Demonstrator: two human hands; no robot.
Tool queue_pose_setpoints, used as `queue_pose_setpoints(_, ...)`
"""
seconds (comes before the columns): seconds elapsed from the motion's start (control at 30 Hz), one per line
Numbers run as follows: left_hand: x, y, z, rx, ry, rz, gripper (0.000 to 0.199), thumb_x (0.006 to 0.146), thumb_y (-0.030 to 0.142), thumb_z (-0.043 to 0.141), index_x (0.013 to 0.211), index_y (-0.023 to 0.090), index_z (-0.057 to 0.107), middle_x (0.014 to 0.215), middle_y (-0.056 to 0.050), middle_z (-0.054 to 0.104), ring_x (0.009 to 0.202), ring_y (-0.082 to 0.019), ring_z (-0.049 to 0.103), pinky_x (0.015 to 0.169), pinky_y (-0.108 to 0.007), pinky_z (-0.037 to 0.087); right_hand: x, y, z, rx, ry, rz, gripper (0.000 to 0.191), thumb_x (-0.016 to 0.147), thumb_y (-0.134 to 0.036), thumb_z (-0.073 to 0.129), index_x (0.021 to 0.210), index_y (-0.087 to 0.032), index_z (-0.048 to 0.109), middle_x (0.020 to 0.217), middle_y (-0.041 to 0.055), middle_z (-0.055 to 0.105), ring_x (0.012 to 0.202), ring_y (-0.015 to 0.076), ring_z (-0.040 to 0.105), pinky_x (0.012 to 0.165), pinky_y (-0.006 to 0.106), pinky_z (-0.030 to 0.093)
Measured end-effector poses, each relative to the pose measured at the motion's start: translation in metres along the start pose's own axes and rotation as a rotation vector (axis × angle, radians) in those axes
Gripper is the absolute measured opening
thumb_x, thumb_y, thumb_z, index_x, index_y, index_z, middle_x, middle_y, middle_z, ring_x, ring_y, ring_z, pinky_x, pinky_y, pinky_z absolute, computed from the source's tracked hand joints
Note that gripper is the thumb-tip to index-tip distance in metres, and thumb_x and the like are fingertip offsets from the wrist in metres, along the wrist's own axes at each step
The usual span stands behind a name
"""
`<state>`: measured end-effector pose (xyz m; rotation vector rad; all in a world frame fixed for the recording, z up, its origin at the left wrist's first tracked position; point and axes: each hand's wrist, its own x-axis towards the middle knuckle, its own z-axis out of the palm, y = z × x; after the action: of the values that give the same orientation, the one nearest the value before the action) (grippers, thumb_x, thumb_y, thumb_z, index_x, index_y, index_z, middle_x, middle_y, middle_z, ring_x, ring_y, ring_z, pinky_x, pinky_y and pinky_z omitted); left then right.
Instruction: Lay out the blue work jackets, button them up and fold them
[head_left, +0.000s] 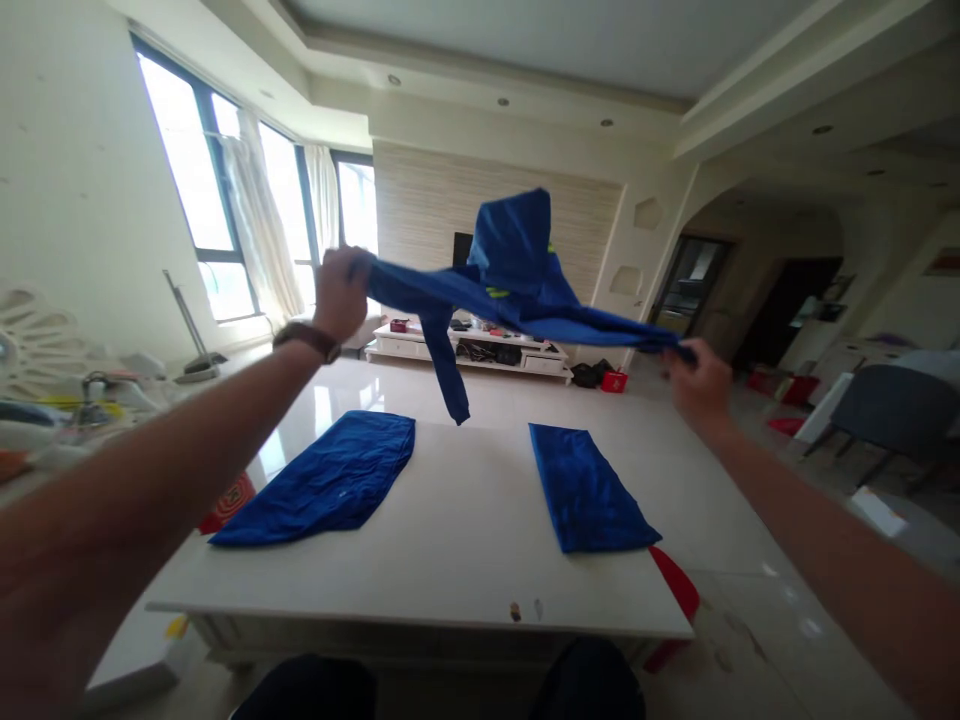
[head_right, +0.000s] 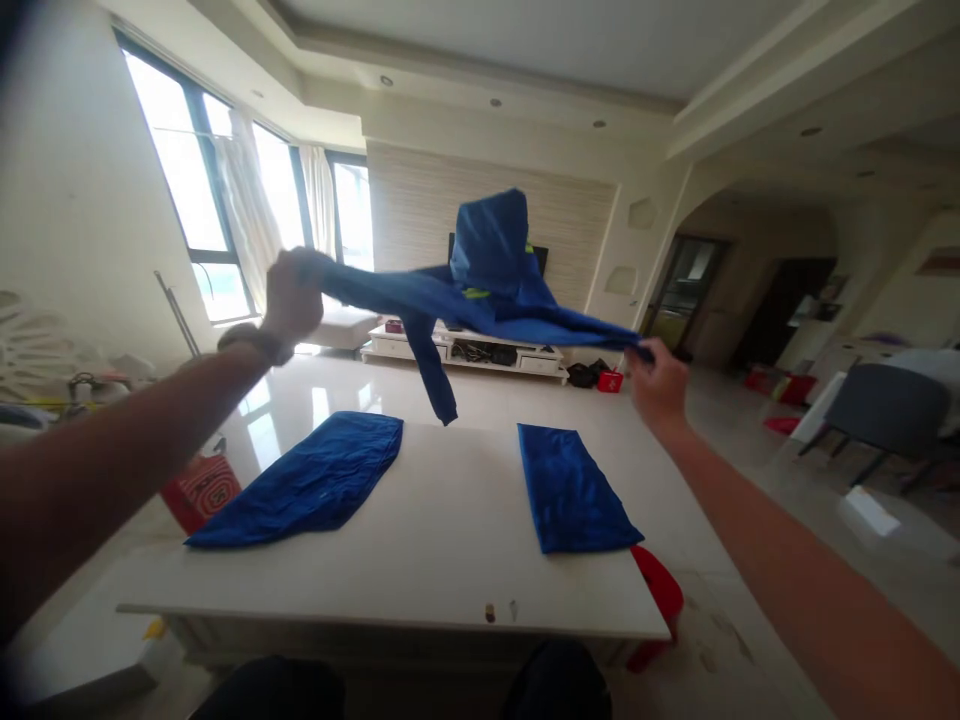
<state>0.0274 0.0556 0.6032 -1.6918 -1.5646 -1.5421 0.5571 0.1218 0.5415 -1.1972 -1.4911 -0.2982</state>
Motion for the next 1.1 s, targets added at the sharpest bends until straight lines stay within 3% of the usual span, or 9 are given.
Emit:
queue_pose_setpoints(0.1,-0.118,-0.039,0.026,-0.05,-0.138,0.073,0.036,0.101,0.029,0.04,0.103,0.009,0.07,0.109,-0.008,0.07,0.111,-0.018,0.058,0.105,-0.037,0.041,-0.134,0.077,0.003,-0.038,-0.233,0.091,0.04,0.091,-0.055,0.053,0.102,-0.02,0.068,0.093,0.0117,0.074,0.077,0.0288,0.071,0.077,0.041,0.057)
queue_pose_setpoints(0.2,-0.263,-0.08,0.053,-0.026,-0.503,0.012,0.027,0.097,0.025,0.048,0.101,0.02,0.074,0.12,-0.01,0.072,0.123,-0.025,0.058,0.111,-0.046,0.037,-0.284,0.151,0.007,-0.109,-0.46,0.319,0.038,0.088,-0.056,0.044,0.103,-0.03,0.068,0.107,0.011,0.075,0.096,0.035,0.072,0.093,0.047,0.057)
queue_pose_setpoints(0.27,-0.356,-0.098,0.062,0.021,-0.786,-0.085,0.028,0.096,0.026,0.049,0.107,0.026,0.076,0.128,-0.008,0.071,0.13,-0.028,0.055,0.111,-0.049,0.035,-0.372,0.187,0.002,-0.109,-0.742,0.457,0.038,0.077,-0.053,0.049,0.104,-0.035,0.069,0.112,0.0071,0.075,0.108,0.0363,0.071,0.097,0.046,0.057)
queue_pose_setpoints(0.33,-0.428,-0.108,0.064,0.074,-1.022,-0.142,0.028,0.092,0.028,0.055,0.109,0.032,0.076,0.139,-0.005,0.065,0.137,-0.03,0.052,0.113,-0.052,0.034,-0.439,0.211,-0.011,-0.073,-0.871,0.524,0.048,0.066,-0.046,0.051,0.109,-0.035,0.069,0.119,0.0047,0.074,0.116,0.0346,0.068,0.102,0.041,0.055)
queue_pose_setpoints(0.4,-0.471,-0.115,0.061,0.1,-1.107,-0.19,0.036,0.089,0.034,0.059,0.123,0.035,0.072,0.145,-0.005,0.061,0.14,-0.032,0.048,0.114,-0.052,0.034,-0.483,0.227,-0.029,-0.11,-0.916,0.606,0.051,0.06,-0.042,0.05,0.107,-0.036,0.069,0.116,0.0024,0.074,0.117,0.0327,0.068,0.102,0.038,0.055)
queue_pose_setpoints(0.5,-0.487,-0.124,0.06,0.115,-1.069,-0.274,0.043,0.09,0.035,0.054,0.132,0.033,0.066,0.146,-0.007,0.059,0.139,-0.032,0.049,0.113,-0.051,0.037,-0.517,0.248,-0.058,-0.264,-0.961,0.674,0.036,0.059,-0.042,0.048,0.087,-0.035,0.068,0.105,0.004,0.076,0.113,0.0328,0.07,0.099,0.039,0.054)
queue_pose_setpoints(0.73,-0.471,-0.129,0.093,0.04,-0.95,-0.41,0.031,0.086,0.036,0.049,0.106,0.022,0.068,0.118,-0.01,0.069,0.116,-0.028,0.062,0.107,-0.043,0.046,-0.548,0.292,-0.105,-0.672,-1.274,0.749,0.011,0.05,-0.039,0.052,0.051,-0.028,0.052,0.079,0.0131,0.075,0.104,0.0448,0.071,0.09,0.06,0.051)
queue_pose_setpoints(0.9,-0.477,-0.115,0.131,-0.018,-0.947,-0.469,0.029,0.083,0.037,0.05,0.098,0.02,0.069,0.108,-0.01,0.068,0.106,-0.028,0.064,0.103,-0.042,0.048,-0.566,0.301,-0.091,-0.741,-1.354,0.815,0.013,0.05,-0.038,0.055,0.049,-0.026,0.057,0.086,0.015,0.077,0.107,0.0438,0.07,0.093,0.059,0.049)
queue_pose_setpoints(1.1,-0.457,-0.101,0.189,-0.118,-0.937,-0.395,0.031,0.086,0.037,0.049,0.1,0.02,0.07,0.108,-0.008,0.066,0.102,-0.025,0.064,0.097,-0.039,0.05,-0.584,0.321,-0.054,-0.797,-1.392,0.915,0.011,0.05,-0.031,0.063,0.05,-0.021,0.06,0.084,0.0145,0.077,0.095,0.044,0.074,0.079,0.054,0.056)
